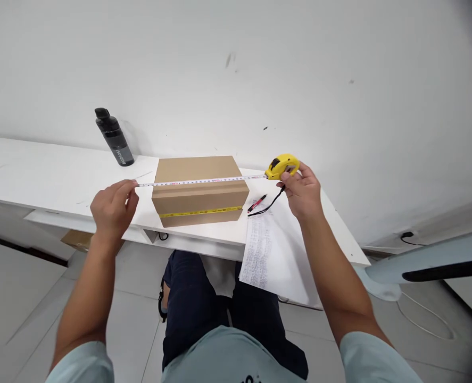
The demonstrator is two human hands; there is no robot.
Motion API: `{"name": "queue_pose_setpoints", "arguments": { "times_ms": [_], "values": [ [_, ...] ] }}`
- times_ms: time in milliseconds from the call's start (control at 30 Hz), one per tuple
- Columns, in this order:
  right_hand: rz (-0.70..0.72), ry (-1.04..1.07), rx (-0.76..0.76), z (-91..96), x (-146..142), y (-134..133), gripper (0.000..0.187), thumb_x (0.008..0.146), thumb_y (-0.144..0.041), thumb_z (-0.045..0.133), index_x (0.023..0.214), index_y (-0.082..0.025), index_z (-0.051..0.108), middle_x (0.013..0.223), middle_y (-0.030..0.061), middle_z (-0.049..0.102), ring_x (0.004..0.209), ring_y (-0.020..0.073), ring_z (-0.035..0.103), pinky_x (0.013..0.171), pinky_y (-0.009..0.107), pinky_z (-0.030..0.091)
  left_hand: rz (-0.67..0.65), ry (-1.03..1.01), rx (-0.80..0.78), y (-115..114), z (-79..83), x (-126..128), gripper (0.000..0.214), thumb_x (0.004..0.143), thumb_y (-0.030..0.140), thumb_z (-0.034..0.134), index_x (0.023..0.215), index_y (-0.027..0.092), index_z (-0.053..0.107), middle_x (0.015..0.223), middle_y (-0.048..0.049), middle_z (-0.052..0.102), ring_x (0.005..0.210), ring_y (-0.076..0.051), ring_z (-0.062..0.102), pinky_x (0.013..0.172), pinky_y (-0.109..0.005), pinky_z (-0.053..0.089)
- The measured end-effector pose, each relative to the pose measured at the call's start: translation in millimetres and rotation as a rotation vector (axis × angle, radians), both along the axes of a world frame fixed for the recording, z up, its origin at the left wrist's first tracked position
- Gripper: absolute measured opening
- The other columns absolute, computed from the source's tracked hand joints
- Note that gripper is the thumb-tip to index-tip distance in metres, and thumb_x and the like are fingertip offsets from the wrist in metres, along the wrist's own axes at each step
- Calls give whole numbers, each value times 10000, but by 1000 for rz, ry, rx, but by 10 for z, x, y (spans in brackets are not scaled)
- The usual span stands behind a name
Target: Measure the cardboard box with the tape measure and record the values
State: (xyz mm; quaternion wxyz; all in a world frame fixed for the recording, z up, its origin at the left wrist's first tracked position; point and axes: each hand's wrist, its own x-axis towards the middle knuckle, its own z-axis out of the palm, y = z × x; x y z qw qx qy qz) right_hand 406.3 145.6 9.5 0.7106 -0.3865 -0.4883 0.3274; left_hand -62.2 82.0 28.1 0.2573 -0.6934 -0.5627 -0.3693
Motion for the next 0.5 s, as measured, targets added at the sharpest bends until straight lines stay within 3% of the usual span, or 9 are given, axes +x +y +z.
{"name": "queue_pose_setpoints", "arguments": {
  "times_ms": [200,367,500],
  "values": [
    [-3,-95,-86,-264,-30,74,684,693,-562,888,1268,-244,699,1177,70,776,1017,231,723,739,351,611,-140,67,-136,-44,-95,-3,253,945,302,572,1151,266,714,1168,-72,790,936,-247,759,803,-391,555],
    [74,-150,-79,-235,-222,-4,689,713,-518,891,1331,-278,704,1184,44,772,954,201,683,784,373,598,-281,89,-130,-155,-110,194,350,956,328,562,1275,238,672,1295,-100,740,1111,-271,732,870,-393,576],
    [86,-160,-73,-213,-259,0,699,720,-529,884,1356,-310,694,1152,22,770,848,171,654,734,352,586,-242,63,-124,-176,-117,282,353,964,372,587,1276,232,675,1317,-108,730,1114,-280,729,937,-424,578]
  ]
}}
